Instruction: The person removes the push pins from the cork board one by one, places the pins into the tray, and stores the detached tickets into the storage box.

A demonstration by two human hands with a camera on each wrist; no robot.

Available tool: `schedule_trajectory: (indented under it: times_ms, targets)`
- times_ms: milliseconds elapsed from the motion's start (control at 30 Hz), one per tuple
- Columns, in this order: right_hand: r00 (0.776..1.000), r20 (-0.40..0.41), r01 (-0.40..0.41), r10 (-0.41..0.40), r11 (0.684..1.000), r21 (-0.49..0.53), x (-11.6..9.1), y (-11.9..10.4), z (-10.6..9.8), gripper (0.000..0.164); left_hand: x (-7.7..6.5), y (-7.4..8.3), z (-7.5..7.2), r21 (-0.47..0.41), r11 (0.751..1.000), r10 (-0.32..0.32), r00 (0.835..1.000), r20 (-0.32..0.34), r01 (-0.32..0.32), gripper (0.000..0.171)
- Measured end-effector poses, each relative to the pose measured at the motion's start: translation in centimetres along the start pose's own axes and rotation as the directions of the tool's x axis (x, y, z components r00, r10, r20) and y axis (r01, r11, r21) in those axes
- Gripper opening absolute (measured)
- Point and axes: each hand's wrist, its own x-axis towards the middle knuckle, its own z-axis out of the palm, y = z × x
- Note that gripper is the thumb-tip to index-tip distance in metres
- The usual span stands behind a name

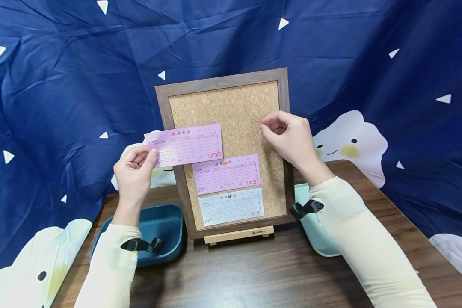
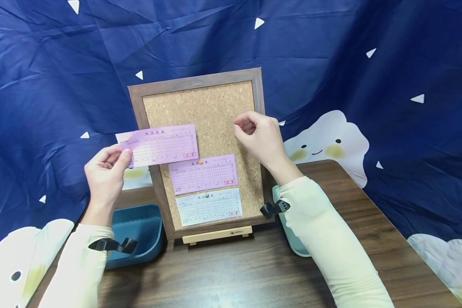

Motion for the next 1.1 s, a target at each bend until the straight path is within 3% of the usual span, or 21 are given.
schedule_trajectory:
  times_ms: [633,1100]
  targets:
    - [0.998,-0.021,-0.053,0.053,0.998,0.020,-1.1,0.8,-2.4,0.008,-0.9,0.3,-2.1,-0.160,0.986,-0.061,0.994,-0.095,0.046,0.020]
    - [0.997,-0.011,-0.078,0.077,0.997,-0.021,-2.2,1.5,-3.7,0.008,-1.5,0.3,-3.9,-0.207,0.976,-0.094,0.987,-0.130,0.065,0.019]
